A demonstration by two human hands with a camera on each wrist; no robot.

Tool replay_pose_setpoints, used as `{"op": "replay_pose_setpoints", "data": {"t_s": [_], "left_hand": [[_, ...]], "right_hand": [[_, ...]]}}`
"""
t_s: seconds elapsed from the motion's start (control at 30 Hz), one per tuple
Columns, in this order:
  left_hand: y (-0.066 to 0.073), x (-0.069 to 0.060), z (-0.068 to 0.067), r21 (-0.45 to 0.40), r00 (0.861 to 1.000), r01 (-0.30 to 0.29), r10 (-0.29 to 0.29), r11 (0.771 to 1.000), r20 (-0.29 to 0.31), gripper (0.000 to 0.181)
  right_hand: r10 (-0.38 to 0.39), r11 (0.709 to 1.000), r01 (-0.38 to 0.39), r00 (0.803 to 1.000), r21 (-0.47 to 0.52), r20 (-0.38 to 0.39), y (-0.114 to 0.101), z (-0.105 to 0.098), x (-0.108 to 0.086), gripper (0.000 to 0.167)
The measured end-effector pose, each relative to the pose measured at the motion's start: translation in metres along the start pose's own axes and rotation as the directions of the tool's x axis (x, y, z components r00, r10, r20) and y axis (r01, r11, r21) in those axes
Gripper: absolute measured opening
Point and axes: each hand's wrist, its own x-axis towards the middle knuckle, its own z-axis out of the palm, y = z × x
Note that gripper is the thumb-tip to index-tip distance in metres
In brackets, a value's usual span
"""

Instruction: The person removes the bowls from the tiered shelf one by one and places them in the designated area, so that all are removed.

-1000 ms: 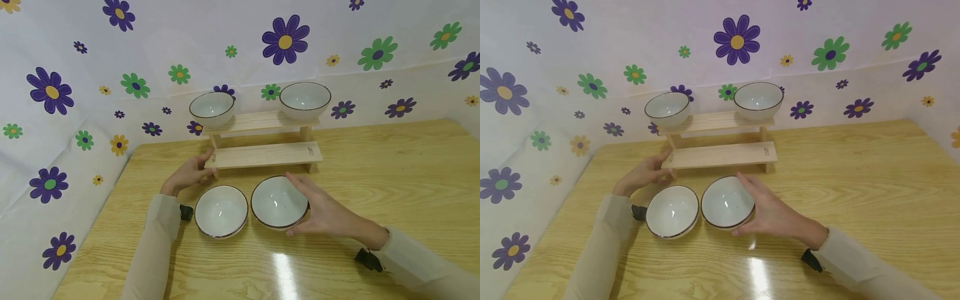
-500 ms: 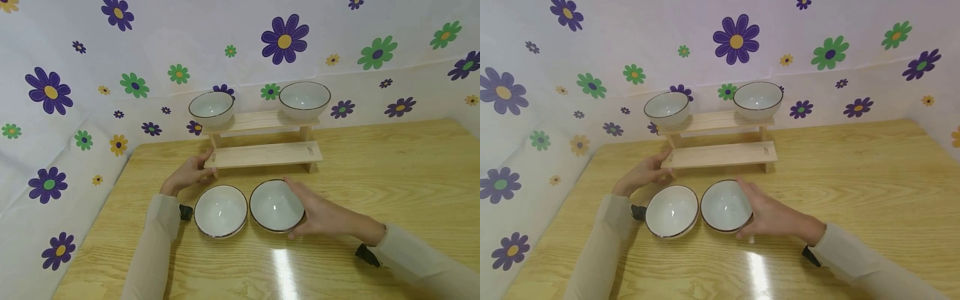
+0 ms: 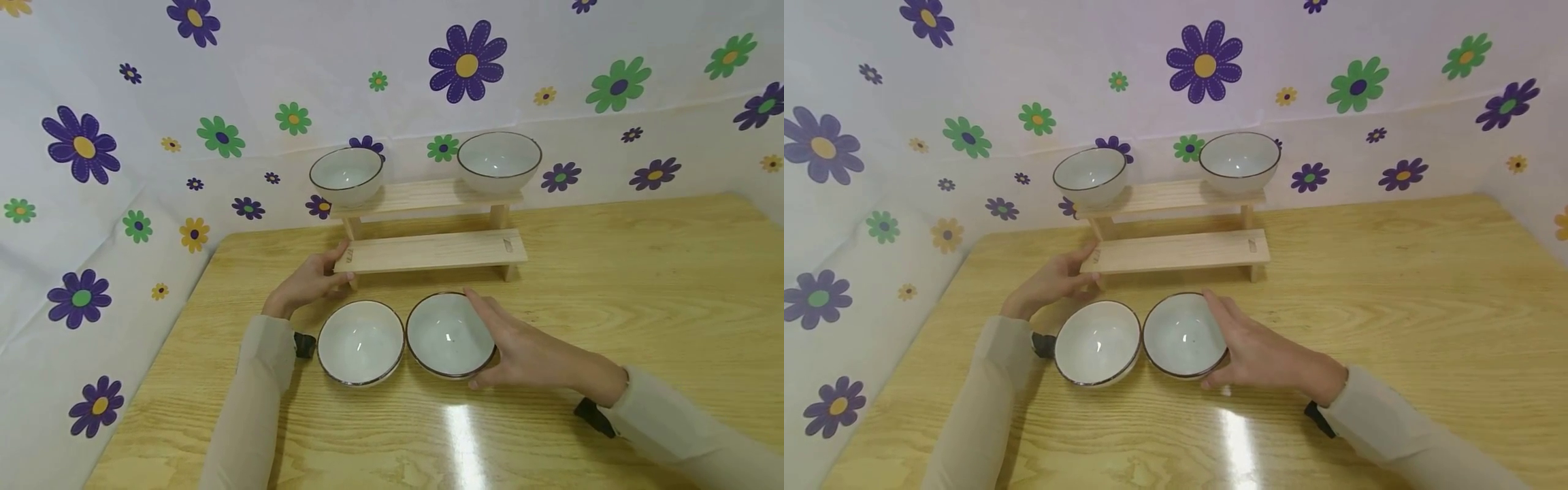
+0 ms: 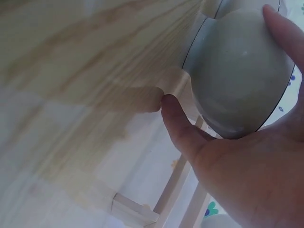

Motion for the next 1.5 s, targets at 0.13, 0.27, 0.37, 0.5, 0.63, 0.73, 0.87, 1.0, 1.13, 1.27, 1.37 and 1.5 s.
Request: {"op": "replay_pose_setpoints", "data": {"t_s": [0.13, 0.27, 0.37, 0.5, 0.63, 0.73, 0.87, 1.0, 1.13, 1.27, 1.37, 1.5], "left_hand": [[0.000, -0.001, -0.001, -0.010, 1.000, 0.011, -0.011, 1.000, -0.002, 0.075], [0.000, 0.000, 0.000, -0.001, 1.000, 0.008, -0.008, 1.000, -0.001, 0.075], [0.000, 0.001, 0.000, -0.002, 1.000, 0.001, -0.001, 1.000, 0.003, 0.075], [0.000, 0.001, 0.001, -0.015, 1.000, 0.000, 0.000, 1.000, 0.006, 0.075], [0.000, 0.000, 0.001, -0.020, 1.000, -0.001, 0.001, 1.000, 0.008, 0.075], [0.001, -0.001, 0.002, -0.017, 1.000, 0.000, 0.000, 1.000, 0.008, 0.076], [0.001, -0.001, 0.002, -0.011, 1.000, 0.003, -0.003, 1.000, 0.007, 0.076], [0.002, 0.000, 0.002, -0.010, 1.000, 0.002, -0.002, 1.000, 0.005, 0.076], [0.003, 0.001, 0.001, -0.014, 1.000, 0.000, 0.000, 1.000, 0.008, 0.076], [0.003, 0.001, 0.000, -0.016, 1.000, -0.001, 0.001, 1.000, 0.012, 0.076], [0.003, 0.001, -0.001, -0.019, 1.000, -0.002, 0.002, 1.000, 0.017, 0.076], [0.003, 0.001, -0.001, -0.019, 1.000, 0.003, -0.003, 1.000, 0.023, 0.076]], "right_hand": [[-0.014, 1.000, 0.014, 1.000, -0.019, -0.003, 0.000, 0.000, 0.001, 0.129], [0.025, 0.999, -0.026, 1.000, 0.047, 0.008, 0.000, -0.005, 0.000, 0.131], [0.075, 0.986, -0.080, 0.996, 0.144, 0.038, 0.001, -0.013, 0.001, 0.132], [0.090, 0.971, -0.106, 0.993, 0.215, 0.082, 0.005, -0.032, 0.002, 0.128], [0.059, 0.973, -0.071, 0.997, 0.222, 0.058, 0.012, -0.058, 0.002, 0.119], [0.072, 0.974, -0.072, 0.997, 0.214, 0.005, 0.017, -0.072, 0.004, 0.111], [0.182, 0.967, -0.160, 0.978, 0.198, -0.098, 0.018, -0.085, 0.009, 0.099], [0.328, 0.935, -0.278, 0.913, 0.222, -0.241, 0.020, -0.095, 0.014, 0.090], [0.409, 0.907, -0.333, 0.840, 0.258, -0.357, 0.024, -0.103, 0.018, 0.085], [0.422, 0.903, -0.335, 0.806, 0.268, -0.414, 0.027, -0.108, 0.023, 0.084], [0.430, 0.900, -0.339, 0.797, 0.276, -0.424, 0.029, -0.111, 0.028, 0.086], [0.447, 0.892, -0.355, 0.786, 0.280, -0.427, 0.031, -0.116, 0.036, 0.092]]}}
